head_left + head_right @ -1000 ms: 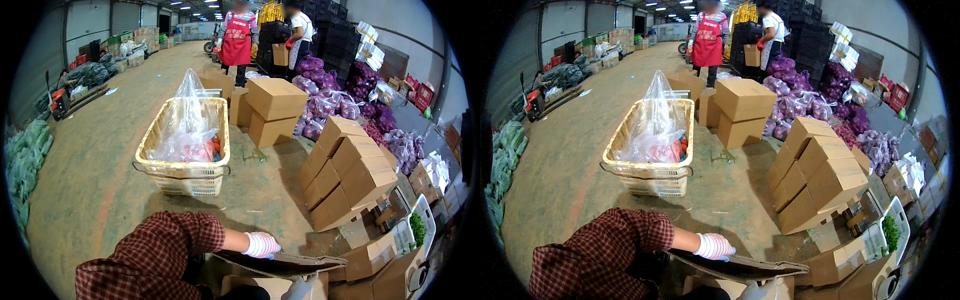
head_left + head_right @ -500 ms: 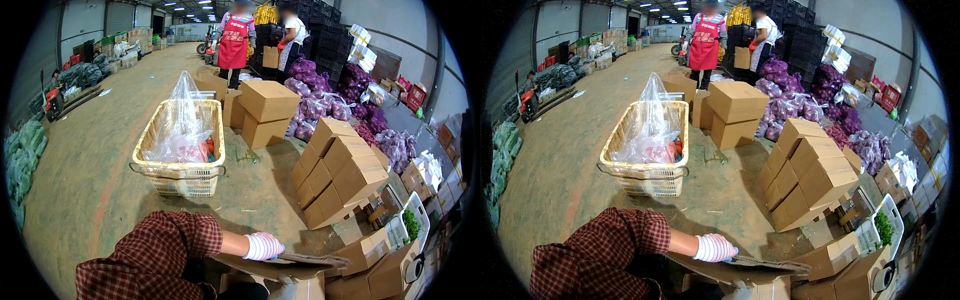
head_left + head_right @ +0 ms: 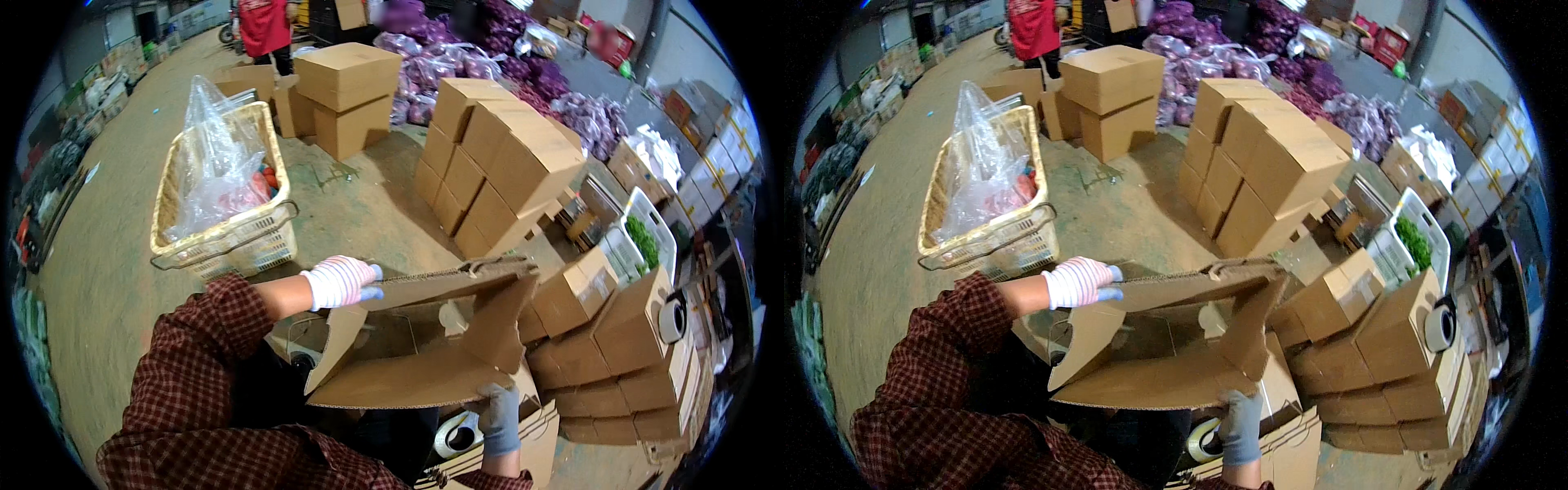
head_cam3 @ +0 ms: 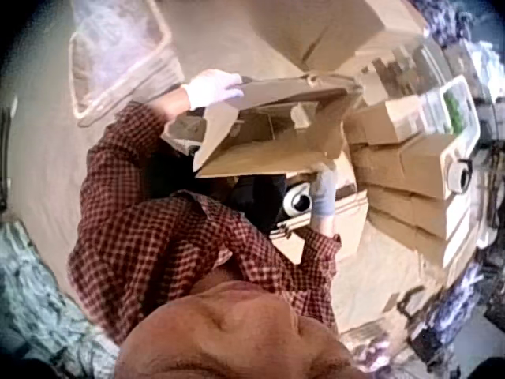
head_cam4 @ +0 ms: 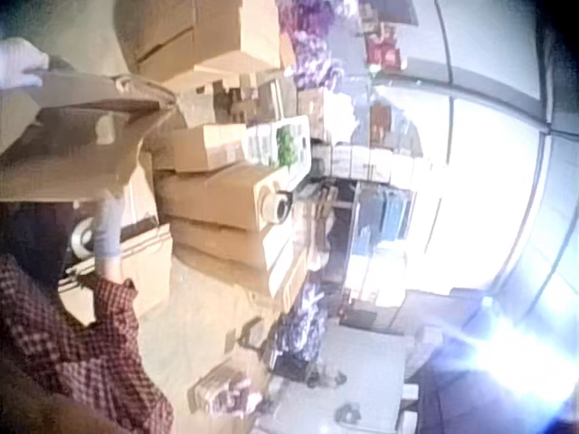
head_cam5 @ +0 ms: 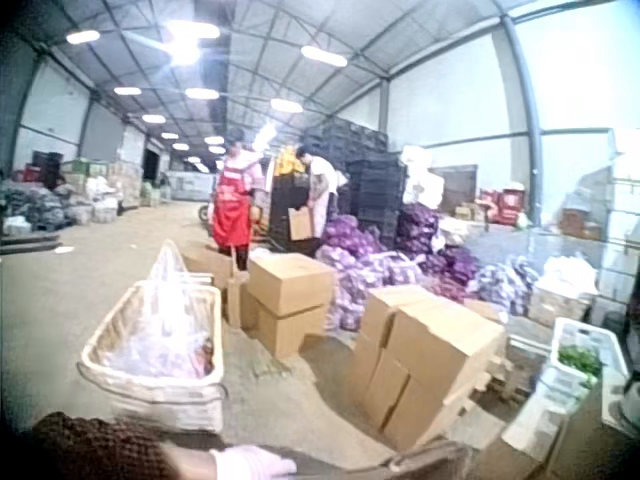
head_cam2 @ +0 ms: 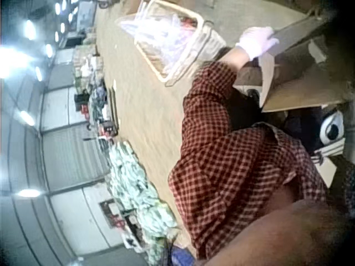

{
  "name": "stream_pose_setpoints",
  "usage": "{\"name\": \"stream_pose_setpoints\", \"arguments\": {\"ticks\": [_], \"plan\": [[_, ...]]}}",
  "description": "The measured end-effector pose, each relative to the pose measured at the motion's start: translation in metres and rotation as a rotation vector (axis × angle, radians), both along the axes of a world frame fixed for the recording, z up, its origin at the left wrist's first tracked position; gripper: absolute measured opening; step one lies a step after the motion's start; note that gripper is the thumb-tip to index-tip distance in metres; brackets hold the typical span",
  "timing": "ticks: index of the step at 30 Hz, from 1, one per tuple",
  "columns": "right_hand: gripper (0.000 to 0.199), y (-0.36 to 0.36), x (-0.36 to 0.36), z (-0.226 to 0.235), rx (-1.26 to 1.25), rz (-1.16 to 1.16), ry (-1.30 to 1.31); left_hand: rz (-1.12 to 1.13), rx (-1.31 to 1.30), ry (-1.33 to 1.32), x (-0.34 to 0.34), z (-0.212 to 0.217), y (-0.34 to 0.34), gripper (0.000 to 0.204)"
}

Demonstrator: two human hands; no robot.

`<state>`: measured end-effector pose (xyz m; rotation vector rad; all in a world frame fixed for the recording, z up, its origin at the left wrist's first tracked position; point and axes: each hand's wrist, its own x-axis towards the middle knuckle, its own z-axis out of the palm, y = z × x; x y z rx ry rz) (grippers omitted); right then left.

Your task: The person assembles cardboard boxes by hand and secures the bottom flaps with a tape dispenser.

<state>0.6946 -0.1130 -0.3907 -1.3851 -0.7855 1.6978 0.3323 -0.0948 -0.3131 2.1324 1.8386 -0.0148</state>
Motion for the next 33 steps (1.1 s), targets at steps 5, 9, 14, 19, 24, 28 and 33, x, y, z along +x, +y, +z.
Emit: {"name": "stream_pose_setpoints", "arguments": {"ticks": [5,9,14,19,24,28,33], "plan": [[0.038,0.026,0.018,0.015,-0.065,0.124,0.063,-0.050,0.107,0.080,-0.006,-0.002,0.013,0.028],[0.025,0.042,0.016,0.034,-0.099,0.179,-0.109,0.066,0.102,0.107,-0.041,0.003,0.025,0.025],[0.044,0.081,0.045,-0.031,-0.162,0.187,-0.229,0.104,0.037,0.162,-0.069,-0.009,0.028,0.023],[0.060,0.104,0.034,-0.046,0.653,-0.003,-0.966,0.193,0.158,0.116,-0.070,-0.029,0.040,0.023],[0.048,0.134,0.012,-0.014,0.639,0.253,-0.799,0.491,0.126,-0.279,-0.077,-0.034,0.054,0.049],[0.030,0.162,0.008,-0.014,0.656,0.207,-0.855,0.360,0.195,-0.165,-0.097,-0.038,0.060,0.059],[0.030,0.185,0.005,-0.039,0.627,0.188,-0.637,0.324,0.074,0.179,-0.138,-0.044,0.047,0.039]]}}
